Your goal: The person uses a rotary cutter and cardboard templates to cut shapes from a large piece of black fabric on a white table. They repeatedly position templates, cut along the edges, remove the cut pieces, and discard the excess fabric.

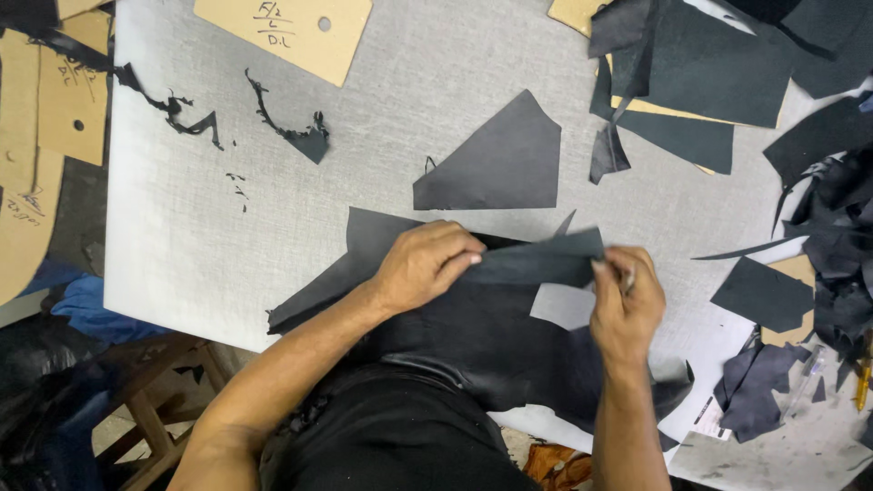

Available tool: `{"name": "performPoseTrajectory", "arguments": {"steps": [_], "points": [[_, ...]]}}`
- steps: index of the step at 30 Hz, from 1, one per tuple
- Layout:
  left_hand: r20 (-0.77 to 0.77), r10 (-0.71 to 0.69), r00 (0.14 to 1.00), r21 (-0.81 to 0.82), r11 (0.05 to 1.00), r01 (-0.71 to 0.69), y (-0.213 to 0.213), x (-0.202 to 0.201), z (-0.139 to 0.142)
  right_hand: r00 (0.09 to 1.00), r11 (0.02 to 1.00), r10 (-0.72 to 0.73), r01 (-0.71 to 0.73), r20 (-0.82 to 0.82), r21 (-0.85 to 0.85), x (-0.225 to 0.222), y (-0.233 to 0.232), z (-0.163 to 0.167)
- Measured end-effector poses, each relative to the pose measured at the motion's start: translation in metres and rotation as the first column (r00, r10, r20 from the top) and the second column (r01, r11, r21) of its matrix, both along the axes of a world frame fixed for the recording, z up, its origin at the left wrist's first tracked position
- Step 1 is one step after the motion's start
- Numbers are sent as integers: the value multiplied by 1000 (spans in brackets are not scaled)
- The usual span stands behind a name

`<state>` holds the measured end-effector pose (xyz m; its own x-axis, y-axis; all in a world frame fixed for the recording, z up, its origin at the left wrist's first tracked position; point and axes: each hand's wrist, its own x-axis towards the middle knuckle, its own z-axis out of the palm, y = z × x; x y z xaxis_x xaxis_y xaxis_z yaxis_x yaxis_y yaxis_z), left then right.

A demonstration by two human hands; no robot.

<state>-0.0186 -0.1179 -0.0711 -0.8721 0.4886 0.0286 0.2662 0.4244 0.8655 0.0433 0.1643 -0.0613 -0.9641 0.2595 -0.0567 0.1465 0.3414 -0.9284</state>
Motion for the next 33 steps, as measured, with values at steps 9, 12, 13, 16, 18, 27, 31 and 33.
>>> {"name": "performPoseTrajectory", "arguments": {"steps": [9, 12, 13, 16, 18, 27, 31, 33], "points": [[-320, 310, 895, -316, 856, -409, -6, -55, -12, 991, 832, 132, -95, -28, 547, -150, -63, -9], [-272, 333, 903, -317, 855, -411, -5, -56, -13, 987, 846, 84, -143, 136, 513, -160, -63, 4], [-233, 341, 911, -315, 860, -402, -5, -54, -11, 951, 838, 63, -214, 302, 501, -163, -61, 7], [-204, 339, 918, -341, 855, -391, -5, -55, 3, 850, 810, 95, -369, 519, 456, -171, -56, 11], [-249, 320, 914, -315, 866, -389, -3, -62, 17, 897, 763, 275, -423, 346, 489, -170, -50, 10], [454, -17, 891, 176, 982, -71, 64, -166, 33, 974, 988, 42, -74, -224, -135, -178, 81, 2], [201, 88, 976, 158, 980, -121, 123, -263, 17, 920, 961, -237, 173, -314, -217, -256, 139, -1], [-309, 241, 920, 100, 970, -220, 151, -309, 13, 908, 993, -111, 119, -404, -6, -297, 162, -1]]}}
